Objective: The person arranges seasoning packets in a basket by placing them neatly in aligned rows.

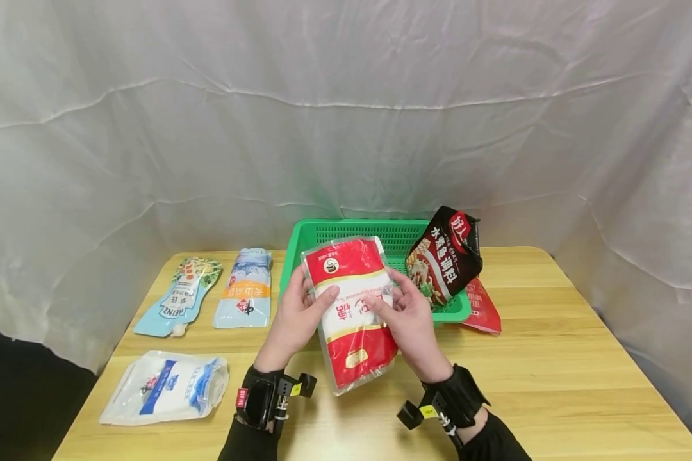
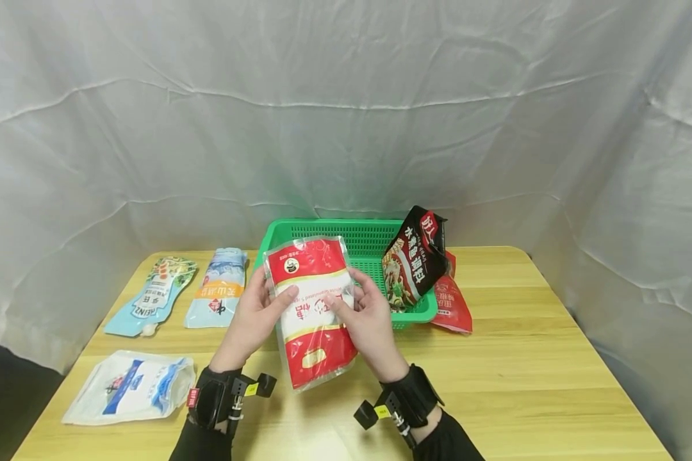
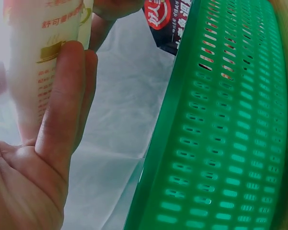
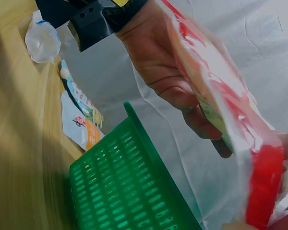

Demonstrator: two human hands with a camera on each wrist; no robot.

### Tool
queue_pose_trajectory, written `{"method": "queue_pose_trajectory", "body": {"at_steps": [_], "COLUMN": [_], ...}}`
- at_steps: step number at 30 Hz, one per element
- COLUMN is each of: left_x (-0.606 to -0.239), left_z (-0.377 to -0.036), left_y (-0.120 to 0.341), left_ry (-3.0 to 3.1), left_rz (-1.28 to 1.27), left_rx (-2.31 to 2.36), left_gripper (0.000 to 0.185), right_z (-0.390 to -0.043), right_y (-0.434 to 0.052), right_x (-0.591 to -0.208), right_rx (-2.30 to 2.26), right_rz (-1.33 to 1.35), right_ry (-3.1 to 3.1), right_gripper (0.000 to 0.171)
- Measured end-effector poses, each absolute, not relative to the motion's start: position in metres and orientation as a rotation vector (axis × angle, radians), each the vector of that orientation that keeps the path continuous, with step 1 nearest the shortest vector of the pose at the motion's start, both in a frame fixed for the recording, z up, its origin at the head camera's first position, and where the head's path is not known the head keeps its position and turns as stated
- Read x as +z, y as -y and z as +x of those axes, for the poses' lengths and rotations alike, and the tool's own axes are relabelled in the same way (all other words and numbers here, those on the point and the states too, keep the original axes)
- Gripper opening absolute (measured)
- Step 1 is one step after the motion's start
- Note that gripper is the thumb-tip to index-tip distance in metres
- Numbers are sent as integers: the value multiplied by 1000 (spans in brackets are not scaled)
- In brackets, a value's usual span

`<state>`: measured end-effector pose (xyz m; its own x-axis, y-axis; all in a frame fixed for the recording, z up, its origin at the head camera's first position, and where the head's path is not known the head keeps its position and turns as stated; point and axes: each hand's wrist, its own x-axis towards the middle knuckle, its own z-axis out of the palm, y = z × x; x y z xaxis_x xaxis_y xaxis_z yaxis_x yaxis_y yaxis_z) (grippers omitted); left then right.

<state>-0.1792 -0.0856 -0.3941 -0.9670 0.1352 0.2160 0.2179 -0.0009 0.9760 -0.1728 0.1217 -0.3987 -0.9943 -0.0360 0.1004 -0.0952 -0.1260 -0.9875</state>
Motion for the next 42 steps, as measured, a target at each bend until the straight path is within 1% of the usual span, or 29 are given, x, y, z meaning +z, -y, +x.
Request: {"method": "queue_pose_trajectory", "body": {"at_steps": [9,15,23,33,36,42], "left_x": [-395,-393,-390,-388,-387,-387], "left_z": [-180,-179,-177,-175,-175,-175], "left_y": [81,81,81,82,82,81], "left_ry": [2161,2108,1976,1771,1712,1646], "left_rz": [-340,-342,-319,-250,-250,-217], "left_rx": [-2155,-2144,-2121,-2104,-2106,-2102], "left_gripper": [71,69,67,63,62,62], "right_z": [-176,-178,-179,-181,-181,-178], "right_y": [-128,-128,-128,-123,-119,-111], "right_x": [-400,-400,-402,-407,-409,-412], "right_rx": [2280,2193,2171,2263,2331,2547], "right_rz": [126,188,261,159,120,20], "right_ry": [2184,2286,2261,2075,1986,1759], "right_gripper": [64,64,62,52,54,62]}}
